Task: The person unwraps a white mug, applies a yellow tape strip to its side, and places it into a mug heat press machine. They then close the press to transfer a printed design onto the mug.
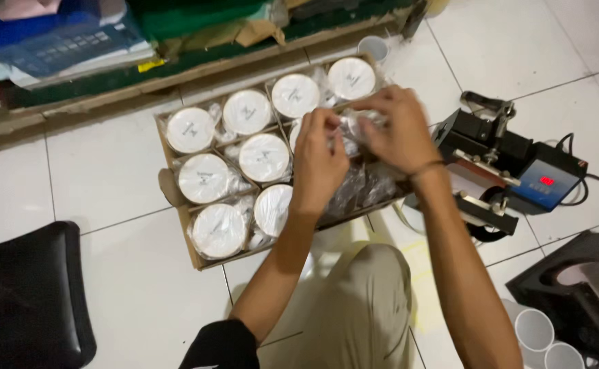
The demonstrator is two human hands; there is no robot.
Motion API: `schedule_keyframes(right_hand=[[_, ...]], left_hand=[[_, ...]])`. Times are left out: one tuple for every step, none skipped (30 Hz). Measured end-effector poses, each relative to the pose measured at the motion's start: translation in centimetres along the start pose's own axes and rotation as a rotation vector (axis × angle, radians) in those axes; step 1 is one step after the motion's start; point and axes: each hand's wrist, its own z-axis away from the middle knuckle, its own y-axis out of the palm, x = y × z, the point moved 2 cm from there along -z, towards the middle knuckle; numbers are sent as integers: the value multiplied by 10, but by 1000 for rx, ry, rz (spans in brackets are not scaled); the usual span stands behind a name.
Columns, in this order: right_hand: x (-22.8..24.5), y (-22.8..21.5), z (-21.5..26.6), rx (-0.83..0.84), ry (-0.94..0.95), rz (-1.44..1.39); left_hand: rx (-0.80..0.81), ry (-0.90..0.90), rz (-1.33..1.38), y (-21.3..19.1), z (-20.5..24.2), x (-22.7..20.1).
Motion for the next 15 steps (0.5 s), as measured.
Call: schedule_keyframes(right_hand=[[-6, 11, -6, -9, -5, 4], [-12, 24, -13, 102, -2, 172], [-18, 39, -18, 212, 5, 337], [-22, 42, -24, 203, 4, 337], [-28, 48, -29, 307, 41, 438], [-33, 53, -34, 411, 80, 538], [-38, 57, -37, 410, 80, 540], [-43, 61, -39, 439, 64, 585], [-48, 64, -42, 465, 49, 630], [-38, 52, -41, 462, 51, 633], [-28, 39, -42, 443, 53, 563], [-18, 26, -42, 424, 55, 495], [-17, 15, -34, 414, 57, 502], [-15, 2, -26, 244, 81, 365], [-14, -13, -18, 72, 104, 225]], left_hand=[[-2, 10, 1, 1, 1, 2], [-56, -37, 14, 2, 2, 6], [-107, -85, 25, 1, 4, 11], [-107, -76, 24, 3, 2, 12], [-147, -106, 33, 4, 2, 14], [-187, -135, 43, 4, 3, 16], [-187, -134, 45, 5, 2, 17], [-205, -131, 61, 6, 2, 18], [-222, -125, 78, 6, 1, 18], [-220, -121, 80, 8, 1, 20], [-252, -97, 65, 10, -1, 22], [-284, -72, 51, 12, -2, 23], [-282, -61, 58, 15, -4, 27], [-318, -55, 70, 17, -5, 30], [-351, -46, 81, 20, -7, 33]])
